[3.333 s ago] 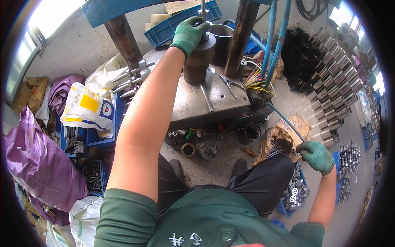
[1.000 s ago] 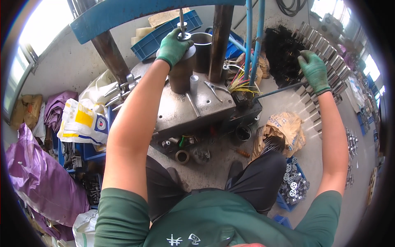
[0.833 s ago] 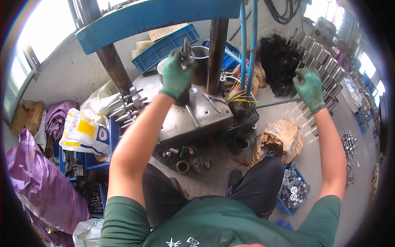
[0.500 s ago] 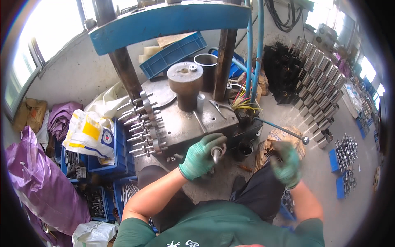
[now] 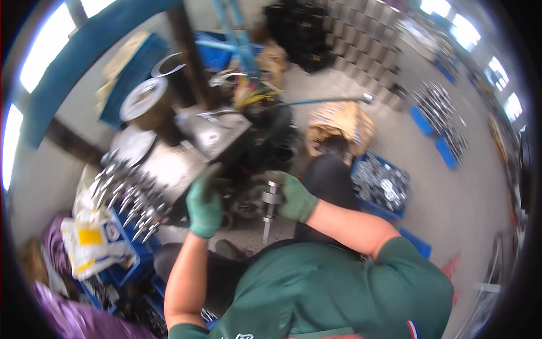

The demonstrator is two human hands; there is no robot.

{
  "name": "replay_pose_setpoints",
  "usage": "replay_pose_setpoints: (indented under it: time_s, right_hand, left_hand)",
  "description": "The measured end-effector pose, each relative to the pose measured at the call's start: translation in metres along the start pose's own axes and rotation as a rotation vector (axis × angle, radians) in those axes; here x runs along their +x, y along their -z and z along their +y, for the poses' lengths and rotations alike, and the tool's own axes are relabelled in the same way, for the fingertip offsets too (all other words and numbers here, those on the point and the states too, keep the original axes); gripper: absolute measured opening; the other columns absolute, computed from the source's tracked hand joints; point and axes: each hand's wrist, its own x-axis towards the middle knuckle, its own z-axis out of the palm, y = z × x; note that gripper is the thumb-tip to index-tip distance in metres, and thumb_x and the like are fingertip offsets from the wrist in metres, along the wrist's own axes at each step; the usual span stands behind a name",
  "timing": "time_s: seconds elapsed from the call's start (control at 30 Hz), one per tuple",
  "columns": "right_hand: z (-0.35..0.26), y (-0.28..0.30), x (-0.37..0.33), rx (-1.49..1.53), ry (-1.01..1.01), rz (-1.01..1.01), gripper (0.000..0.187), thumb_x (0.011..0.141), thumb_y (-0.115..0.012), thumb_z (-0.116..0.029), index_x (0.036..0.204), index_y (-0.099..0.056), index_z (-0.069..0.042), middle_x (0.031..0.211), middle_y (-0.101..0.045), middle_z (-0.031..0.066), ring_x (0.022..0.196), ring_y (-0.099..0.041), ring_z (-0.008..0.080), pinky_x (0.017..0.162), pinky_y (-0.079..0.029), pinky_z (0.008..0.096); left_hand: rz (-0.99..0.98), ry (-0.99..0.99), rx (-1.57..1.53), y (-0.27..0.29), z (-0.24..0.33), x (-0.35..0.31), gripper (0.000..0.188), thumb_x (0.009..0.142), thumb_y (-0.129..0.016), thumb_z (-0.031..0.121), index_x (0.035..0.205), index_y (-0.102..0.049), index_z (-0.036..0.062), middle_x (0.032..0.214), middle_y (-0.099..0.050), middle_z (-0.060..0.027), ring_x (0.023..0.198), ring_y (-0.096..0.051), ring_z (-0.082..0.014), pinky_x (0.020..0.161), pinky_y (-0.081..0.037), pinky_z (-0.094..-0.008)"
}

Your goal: The person fits a small metal pin into a central cylindrical housing, uses a thin metal rod to press down internally, and repeats the process with additional components at a workstation.

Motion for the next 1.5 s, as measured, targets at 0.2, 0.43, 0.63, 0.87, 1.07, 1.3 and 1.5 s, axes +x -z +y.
replay_pose_setpoints:
  time_s: [0.2,0.43,0.63,0.87,1.07,1.3,1.5]
  right_hand:
    - [-0.082,-0.016,-0.109,-0.390,0.689,-0.221,0.051,0.099,-0.066,-0.021,0.148,-0.056,-0.010,0.125,-0.072,0.0215,0.096,-0.075,0.0321,0.078,-0.063,0.0437]
    - [-0.132,0.138,-0.264,-0.833,1.080,0.739,0.051,0.105,-0.062,-0.028,0.148,-0.055,-0.001,0.121,-0.071,0.0141,0.109,-0.069,0.0209,0.094,-0.058,0.0321]
    - [-0.035,0.449,-0.442,-1.103,0.308,1.768,0.049,0.093,-0.064,-0.042,0.119,-0.073,-0.001,0.114,-0.076,0.0263,0.106,-0.074,0.0399,0.093,-0.057,0.0475]
    - [0.034,0.486,-0.493,-1.142,-0.295,1.914,0.047,0.086,-0.073,-0.030,0.124,-0.074,-0.003,0.116,-0.077,0.0252,0.114,-0.074,0.0374,0.098,-0.057,0.0434]
    - [-0.061,0.436,-0.391,-1.488,0.620,1.561,0.038,0.090,-0.073,-0.008,0.128,-0.072,-0.002,0.114,-0.079,0.0147,0.106,-0.075,0.0259,0.096,-0.058,0.0372]
    - [-0.115,-0.045,-0.110,-1.863,0.962,0.269,0.045,0.088,-0.073,0.005,0.133,-0.068,-0.003,0.103,-0.072,0.0072,0.084,-0.069,0.0128,0.076,-0.056,0.0293]
    - [-0.108,-0.114,0.137,-1.807,0.772,-0.066,0.061,0.089,-0.079,-0.023,0.142,-0.062,0.002,0.124,-0.075,0.0181,0.106,-0.074,0.0244,0.091,-0.060,0.0372]
  left_hand:
    - [0.055,0.027,-0.221,-0.006,-0.005,-0.003,0.053,0.075,-0.041,-0.020,0.119,-0.065,-0.0008,0.137,-0.066,-0.0150,0.123,-0.065,-0.0248,0.107,-0.052,-0.0376]
    - [-0.133,-0.052,0.232,-0.019,-0.001,-0.010,0.043,0.091,-0.056,-0.012,0.131,-0.065,-0.0006,0.136,-0.064,-0.0136,0.124,-0.063,-0.0256,0.107,-0.051,-0.0364]
    - [-0.136,0.081,0.182,-0.033,-0.005,-0.013,0.021,0.099,-0.070,-0.003,0.120,-0.070,0.0005,0.109,-0.071,-0.0077,0.097,-0.068,-0.0161,0.088,-0.056,-0.0299]
    - [-0.142,0.157,0.255,-0.033,0.012,-0.021,0.012,0.095,-0.077,0.001,0.106,-0.074,0.0005,0.087,-0.075,-0.0097,0.079,-0.069,-0.0137,0.074,-0.056,-0.0292]
    - [-0.277,0.101,0.254,-0.036,0.055,0.001,0.026,0.089,-0.080,0.022,0.106,-0.075,0.0023,0.089,-0.074,-0.0179,0.080,-0.075,-0.0302,0.075,-0.059,-0.0401]
    - [-0.026,0.058,0.229,-0.013,0.036,-0.001,0.027,0.092,-0.079,0.016,0.114,-0.074,0.0010,0.097,-0.075,-0.0169,0.084,-0.074,-0.0267,0.080,-0.059,-0.0376]
    - [0.154,0.106,0.168,0.003,0.022,0.011,0.024,0.097,-0.076,0.013,0.118,-0.073,0.0017,0.102,-0.074,-0.0167,0.089,-0.074,-0.0259,0.083,-0.059,-0.0373]
